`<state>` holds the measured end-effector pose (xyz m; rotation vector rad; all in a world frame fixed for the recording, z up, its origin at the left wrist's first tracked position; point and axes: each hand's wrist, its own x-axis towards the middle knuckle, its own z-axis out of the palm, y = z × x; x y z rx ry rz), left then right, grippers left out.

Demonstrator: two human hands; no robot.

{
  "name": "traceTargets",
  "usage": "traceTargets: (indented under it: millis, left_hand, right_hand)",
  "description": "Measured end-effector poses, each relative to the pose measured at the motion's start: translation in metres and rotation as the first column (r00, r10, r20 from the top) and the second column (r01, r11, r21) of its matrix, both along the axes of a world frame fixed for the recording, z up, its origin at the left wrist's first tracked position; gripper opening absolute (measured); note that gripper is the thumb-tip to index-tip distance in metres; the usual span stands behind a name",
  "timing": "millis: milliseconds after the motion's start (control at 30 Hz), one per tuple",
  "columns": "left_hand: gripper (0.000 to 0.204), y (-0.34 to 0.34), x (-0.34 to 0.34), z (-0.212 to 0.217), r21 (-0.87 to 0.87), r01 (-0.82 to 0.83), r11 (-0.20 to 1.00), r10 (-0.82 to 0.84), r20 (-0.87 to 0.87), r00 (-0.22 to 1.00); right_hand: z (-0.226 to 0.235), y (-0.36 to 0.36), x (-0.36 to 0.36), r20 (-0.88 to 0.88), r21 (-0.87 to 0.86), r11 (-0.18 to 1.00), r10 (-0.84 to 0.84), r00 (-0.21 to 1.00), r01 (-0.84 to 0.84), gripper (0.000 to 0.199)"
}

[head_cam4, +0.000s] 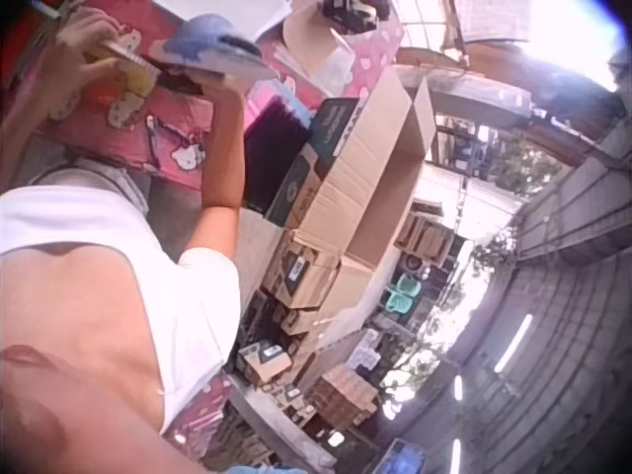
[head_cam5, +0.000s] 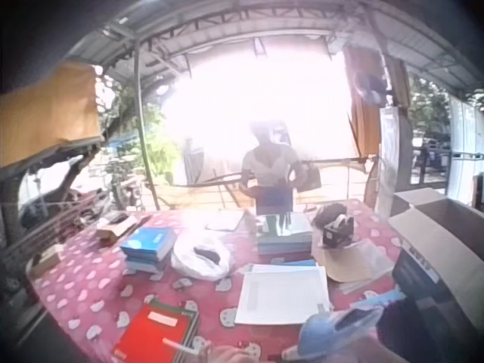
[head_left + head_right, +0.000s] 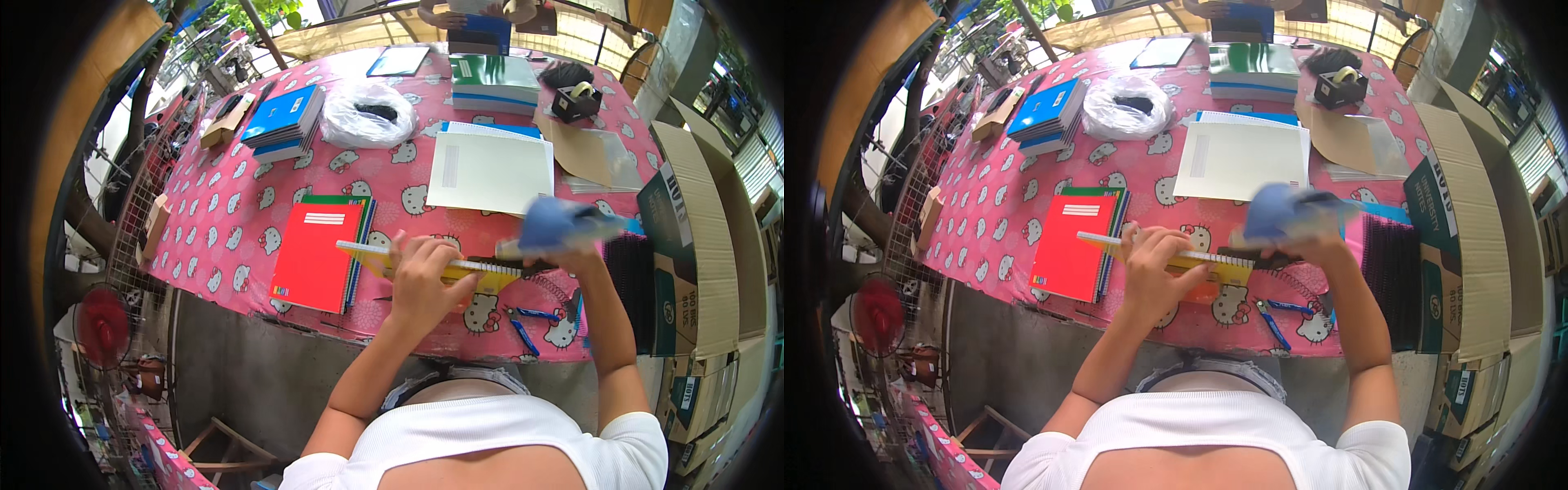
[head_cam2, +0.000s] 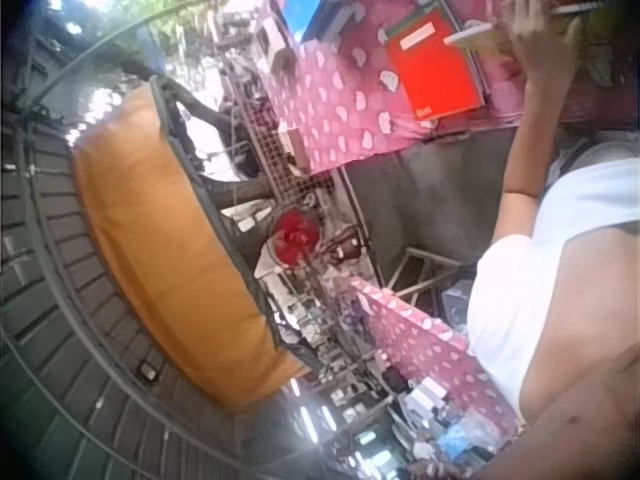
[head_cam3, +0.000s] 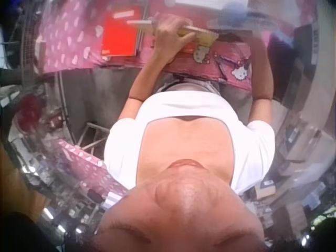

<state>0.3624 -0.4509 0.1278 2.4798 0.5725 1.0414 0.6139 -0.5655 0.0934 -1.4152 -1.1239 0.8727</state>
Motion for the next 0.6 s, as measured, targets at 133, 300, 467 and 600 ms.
traceTargets:
  millis: [133, 300, 467, 600]
  left_hand:
    - [0.033, 0.011, -0.013, 0.008, 0.020, -0.071, 0.997, 0.073, -0.126, 0.989]
    - [0.037, 0.022, -0.021, 0.007, 0.069, -0.219, 0.973, 0.227, -0.173, 0.958]
    - [0.036, 0.044, -0.038, -0.008, 0.028, -0.224, 0.974, 0.225, -0.119, 0.967]
    - [0.034, 0.053, -0.037, -0.006, -0.058, -0.151, 0.987, 0.145, -0.096, 0.985]
  right_hand:
    - [0.003, 0.016, -0.013, 0.177, 0.013, 0.996, 0.087, 0.980, -0.090, 0.040]
    - [0.008, 0.031, -0.017, 0.439, -0.088, 0.992, 0.119, 0.890, -0.089, 0.050]
    - [0.046, 0.037, -0.049, 0.033, 0.077, 0.982, 0.172, 0.985, -0.174, 0.042]
    - [0.029, 0.058, -0.033, 0.445, -0.091, 0.990, 0.138, 0.885, -0.108, 0.050]
